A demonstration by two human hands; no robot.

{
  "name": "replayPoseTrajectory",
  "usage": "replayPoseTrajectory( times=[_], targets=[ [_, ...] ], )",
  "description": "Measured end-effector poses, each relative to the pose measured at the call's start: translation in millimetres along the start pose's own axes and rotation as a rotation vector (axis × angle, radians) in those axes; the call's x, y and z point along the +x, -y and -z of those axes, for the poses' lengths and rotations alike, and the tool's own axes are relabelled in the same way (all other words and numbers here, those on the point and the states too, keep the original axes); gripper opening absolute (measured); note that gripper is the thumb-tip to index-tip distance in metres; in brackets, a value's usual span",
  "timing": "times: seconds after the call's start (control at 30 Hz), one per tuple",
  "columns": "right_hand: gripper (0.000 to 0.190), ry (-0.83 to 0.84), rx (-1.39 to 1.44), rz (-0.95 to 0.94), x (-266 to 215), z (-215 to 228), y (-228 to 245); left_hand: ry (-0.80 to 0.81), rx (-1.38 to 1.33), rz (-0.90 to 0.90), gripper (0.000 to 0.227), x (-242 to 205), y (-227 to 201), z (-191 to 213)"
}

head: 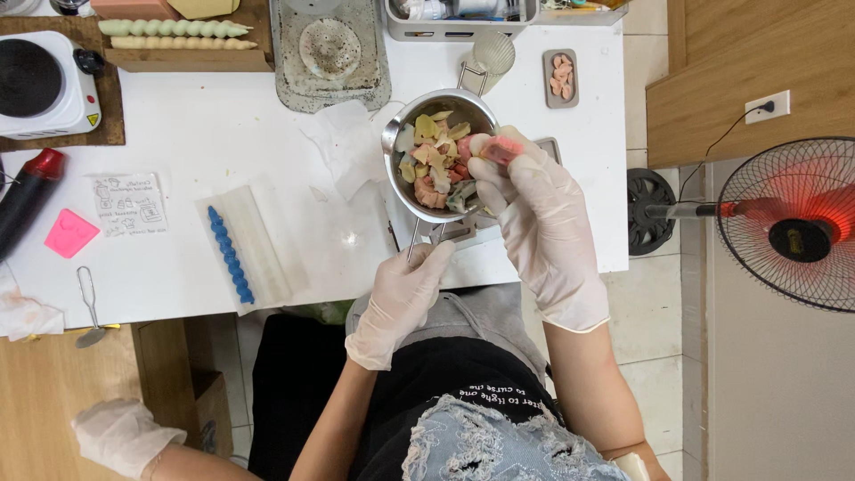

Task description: The person sorts through colored wax pieces by hand and places them into a small metal pot on a scale.

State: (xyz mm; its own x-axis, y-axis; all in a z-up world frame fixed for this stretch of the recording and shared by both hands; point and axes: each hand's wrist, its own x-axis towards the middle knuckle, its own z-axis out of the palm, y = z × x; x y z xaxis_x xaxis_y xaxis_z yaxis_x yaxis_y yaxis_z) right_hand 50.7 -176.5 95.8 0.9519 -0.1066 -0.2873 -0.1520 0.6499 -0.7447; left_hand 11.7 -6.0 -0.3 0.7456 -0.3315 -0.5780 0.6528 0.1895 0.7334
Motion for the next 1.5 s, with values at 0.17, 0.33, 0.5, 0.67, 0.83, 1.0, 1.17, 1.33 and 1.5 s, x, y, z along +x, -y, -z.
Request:
replayPoseTrajectory(
  times=[0.17, 0.33, 0.5, 0.67, 0.83, 1.0, 1.17, 1.33, 1.5],
  targets=[
    [0.044, 0.002, 0.025, 0.007, -1.6, 1.9, -0.4, -0.014, 0.039, -0.015, 0.028, -0.2, 3.5, 2.2],
    [0.033, -0.011, -0.006, 0.042, 0.2, 6.4, -4.0, -0.015, 0.015, 0.008, 0.029, -1.6, 7.0, 9.1],
    [0.027, -0.085, -0.258, 0.161, 5.7, -0.3, -4.0, -0.051, 0.050, 0.035, 0.035, -2.3, 2.3, 9.1],
    [0.027, -0.165, -0.359, 0.235, 10.6, 1.5, 11.3, -0.063, 0.127, 0.048, 0.039, -7.8, -20.3, 14.5],
    [0.029, -0.147, -0.352, 0.287, 14.9, 21.3, 25.3, -0.124, 0.119, 0.002, 0.044, -1.8, -36.0, 43.8],
    [0.025, -0.241, -0.418, 0.191, 11.5, 58.2, 7.0, -0.237, 0.047, -0.072, 0.047, -3.8, -37.3, 73.4],
    [0.023, -0.383, -0.439, 0.144, 5.7, 125.5, -7.3, -0.374, 0.099, -0.002, 0.047, -10.5, -36.9, 82.4],
    [0.031, -0.613, -0.379, -0.014, 14.7, 211.5, -16.7, -0.350, 0.128, -0.021, 0.047, -12.0, -35.2, 77.3],
    [0.031, -0.681, -0.531, -0.055, 42.5, 270.1, -52.3, -0.323, 0.164, -0.054, 0.046, -8.1, -38.7, 73.7]
  ],
)
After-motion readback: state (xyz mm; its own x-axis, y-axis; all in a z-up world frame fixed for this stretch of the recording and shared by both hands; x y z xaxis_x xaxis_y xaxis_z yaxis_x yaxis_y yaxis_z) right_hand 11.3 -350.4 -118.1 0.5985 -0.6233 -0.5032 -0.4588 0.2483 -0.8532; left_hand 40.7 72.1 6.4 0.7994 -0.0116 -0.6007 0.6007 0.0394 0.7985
